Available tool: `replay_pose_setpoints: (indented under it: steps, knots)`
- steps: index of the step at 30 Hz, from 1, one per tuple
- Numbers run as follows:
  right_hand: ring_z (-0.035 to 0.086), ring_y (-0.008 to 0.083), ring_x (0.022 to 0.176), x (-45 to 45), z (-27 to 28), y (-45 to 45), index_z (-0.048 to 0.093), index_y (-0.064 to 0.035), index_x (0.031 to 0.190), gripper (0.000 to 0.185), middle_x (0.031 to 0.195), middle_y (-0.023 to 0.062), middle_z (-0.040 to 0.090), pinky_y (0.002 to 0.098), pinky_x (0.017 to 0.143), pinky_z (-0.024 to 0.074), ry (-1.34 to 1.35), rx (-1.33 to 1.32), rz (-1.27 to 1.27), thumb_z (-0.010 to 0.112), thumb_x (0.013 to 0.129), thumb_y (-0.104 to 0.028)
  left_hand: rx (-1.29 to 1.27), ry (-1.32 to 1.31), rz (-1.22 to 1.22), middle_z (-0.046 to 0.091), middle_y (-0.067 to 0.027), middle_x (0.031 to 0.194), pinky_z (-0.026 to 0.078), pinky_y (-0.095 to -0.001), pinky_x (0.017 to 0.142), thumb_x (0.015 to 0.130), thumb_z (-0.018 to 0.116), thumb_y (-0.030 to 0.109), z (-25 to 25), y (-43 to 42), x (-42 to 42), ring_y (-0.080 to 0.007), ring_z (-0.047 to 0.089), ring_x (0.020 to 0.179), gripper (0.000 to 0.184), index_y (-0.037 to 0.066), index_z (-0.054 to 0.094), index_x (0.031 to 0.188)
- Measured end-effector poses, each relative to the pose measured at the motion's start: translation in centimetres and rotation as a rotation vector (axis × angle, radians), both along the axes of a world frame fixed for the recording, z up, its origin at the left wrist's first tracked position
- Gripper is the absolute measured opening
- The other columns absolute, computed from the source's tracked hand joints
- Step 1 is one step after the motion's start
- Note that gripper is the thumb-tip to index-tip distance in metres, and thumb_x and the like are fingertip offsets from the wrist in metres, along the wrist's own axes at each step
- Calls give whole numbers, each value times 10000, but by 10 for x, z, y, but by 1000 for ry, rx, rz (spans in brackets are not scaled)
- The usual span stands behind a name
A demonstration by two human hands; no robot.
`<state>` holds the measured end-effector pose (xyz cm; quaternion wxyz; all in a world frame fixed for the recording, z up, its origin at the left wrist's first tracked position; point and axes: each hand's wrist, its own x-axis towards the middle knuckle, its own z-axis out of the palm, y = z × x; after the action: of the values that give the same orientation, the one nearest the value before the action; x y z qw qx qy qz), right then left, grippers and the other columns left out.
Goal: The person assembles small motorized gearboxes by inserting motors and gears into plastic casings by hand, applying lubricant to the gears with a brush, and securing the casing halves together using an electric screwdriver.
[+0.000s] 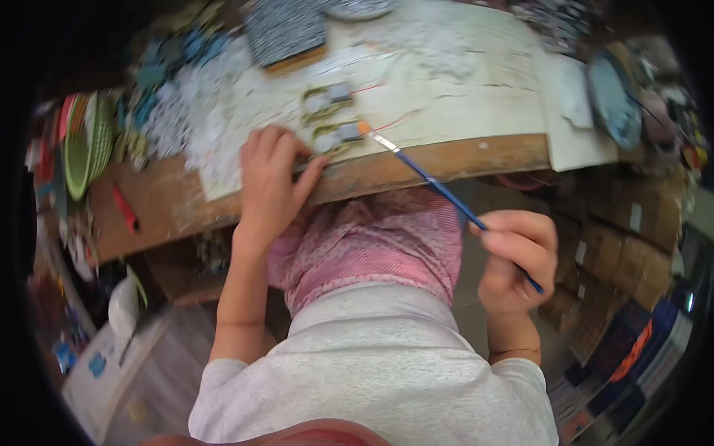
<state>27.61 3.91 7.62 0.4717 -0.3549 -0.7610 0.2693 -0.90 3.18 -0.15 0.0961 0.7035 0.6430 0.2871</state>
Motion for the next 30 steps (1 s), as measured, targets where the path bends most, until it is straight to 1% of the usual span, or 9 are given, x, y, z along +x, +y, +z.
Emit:
replay_pose_setpoints:
  steps: [2, 6, 12, 16, 20, 22, 24, 29, 30]
  knots:
    - [623, 255, 823, 17, 16, 9, 596, -10, 1010, 88, 1002, 183, 590, 349, 699, 572, 188, 311, -129, 531, 952, -24, 3, -41, 7, 523, -102, 918, 374, -428, 792, 754, 766, 190, 1, -1, 0, -317, 494, 910, 263, 78, 543, 835]
    - [638, 237, 948, 70, 26, 52, 651, 18, 1030, 142, 1088, 151, 617, 341, 843, 553, -454, 524, -697, 529, 957, 24, 135, -191, -17, 534, -105, 921, 356, -410, 806, 753, 771, 130, 0, -4, -3, -309, 488, 904, 266, 77, 527, 845]
    - [620, 288, 975, 97, -50, 117, 675, -50, 1074, 213, 1079, 114, 607, 378, 838, 499, -672, 355, -662, 614, 884, 24, 258, -217, -12, 553, -105, 892, 365, -416, 789, 726, 778, 75, -2, -16, -8, -301, 511, 862, 263, 84, 531, 817]
    - [539, 377, 1191, 100, -78, 122, 638, -38, 1193, 442, 1291, 201, 553, 427, 1000, 441, -962, 105, -587, 462, 804, 78, 306, -184, 19, 557, -115, 913, 379, -446, 788, 732, 761, 121, -2, -12, -8, -331, 525, 876, 239, 84, 530, 782]
    - [521, 311, 1249, 64, -41, 74, 603, 43, 1223, 360, 1344, 190, 538, 386, 1055, 392, -628, 98, -293, 472, 889, 41, 340, -332, 29, 551, -120, 902, 409, -446, 848, 724, 776, 164, 23, -13, -6, -323, 543, 910, 245, 97, 541, 742]
    - [581, 259, 1124, 33, -55, 47, 602, 47, 1207, 319, 1273, 153, 575, 343, 992, 437, -262, -373, 228, 487, 909, 39, 466, -523, 19, 512, -111, 841, 402, -403, 809, 744, 763, 180, 50, -2, -4, -301, 523, 855, 274, 100, 504, 704]
    - [618, 207, 1000, -24, -54, 33, 595, 39, 1204, 296, 1208, 109, 601, 307, 929, 473, -232, -599, 814, 493, 925, 44, 740, -704, -58, 504, -45, 757, 364, -332, 693, 828, 730, 143, 87, 13, -6, -202, 480, 728, 278, 98, 482, 711]
    - [629, 224, 1012, -122, -104, -43, 632, 38, 1145, 248, 1150, 133, 648, 321, 939, 473, -329, -1076, 755, 509, 936, -12, 1095, -1057, -12, 466, -51, 788, 333, -312, 654, 881, 662, 172, 160, 12, 14, -173, 415, 723, 286, 84, 445, 717]
    - [631, 227, 1023, -157, -83, -60, 630, 39, 1148, 248, 1142, 149, 655, 332, 930, 477, -77, -1209, 851, 539, 929, -34, 1129, -1144, -10, 465, -45, 788, 330, -306, 651, 891, 652, 171, 165, 10, 18, -164, 413, 723, 283, 82, 443, 722]
